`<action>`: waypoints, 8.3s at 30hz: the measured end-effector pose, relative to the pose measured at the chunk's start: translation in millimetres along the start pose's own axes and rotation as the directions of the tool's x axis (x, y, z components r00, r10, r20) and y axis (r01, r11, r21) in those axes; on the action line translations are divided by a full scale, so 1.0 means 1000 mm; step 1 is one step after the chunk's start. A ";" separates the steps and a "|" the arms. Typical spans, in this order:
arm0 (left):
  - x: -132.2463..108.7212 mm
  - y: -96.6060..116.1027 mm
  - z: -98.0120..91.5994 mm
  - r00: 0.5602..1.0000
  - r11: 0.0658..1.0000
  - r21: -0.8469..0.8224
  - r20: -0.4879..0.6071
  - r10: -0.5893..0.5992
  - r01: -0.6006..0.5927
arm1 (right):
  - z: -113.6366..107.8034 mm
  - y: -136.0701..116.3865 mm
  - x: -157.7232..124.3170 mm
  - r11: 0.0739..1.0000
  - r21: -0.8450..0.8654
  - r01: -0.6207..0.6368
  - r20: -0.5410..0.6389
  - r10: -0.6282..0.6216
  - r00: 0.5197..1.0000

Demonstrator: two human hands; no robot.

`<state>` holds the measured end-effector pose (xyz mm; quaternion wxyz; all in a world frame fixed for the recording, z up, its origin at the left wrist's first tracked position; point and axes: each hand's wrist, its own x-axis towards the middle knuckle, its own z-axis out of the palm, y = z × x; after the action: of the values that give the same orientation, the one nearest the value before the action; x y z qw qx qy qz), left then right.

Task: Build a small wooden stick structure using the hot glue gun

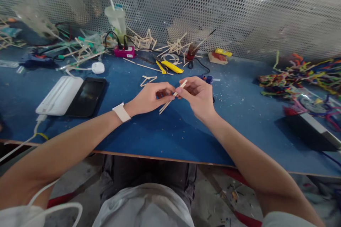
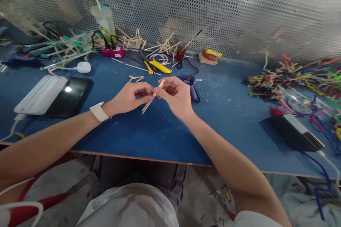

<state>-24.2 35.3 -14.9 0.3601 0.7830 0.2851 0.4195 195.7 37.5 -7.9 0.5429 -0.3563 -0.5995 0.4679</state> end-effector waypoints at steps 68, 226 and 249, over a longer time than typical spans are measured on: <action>-0.007 0.024 0.010 0.991 0.995 -0.033 0.093 -0.093 0.096 | 0.012 -0.015 -0.014 0.943 0.189 -0.274 0.072 0.265 0.961; -0.005 0.014 0.022 0.911 0.830 -0.381 0.104 -0.400 0.408 | -0.059 0.025 -0.007 0.987 -0.147 -0.059 0.223 0.091 0.971; -0.006 0.012 0.020 0.916 0.843 -0.359 0.125 -0.381 0.400 | -0.064 0.030 -0.008 0.987 -0.156 -0.051 0.218 0.084 0.972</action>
<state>-7.9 16.6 -15.7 0.5884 0.6347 0.3434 0.3648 257.6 50.0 -40.9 0.4276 -0.3612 -0.6775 0.4771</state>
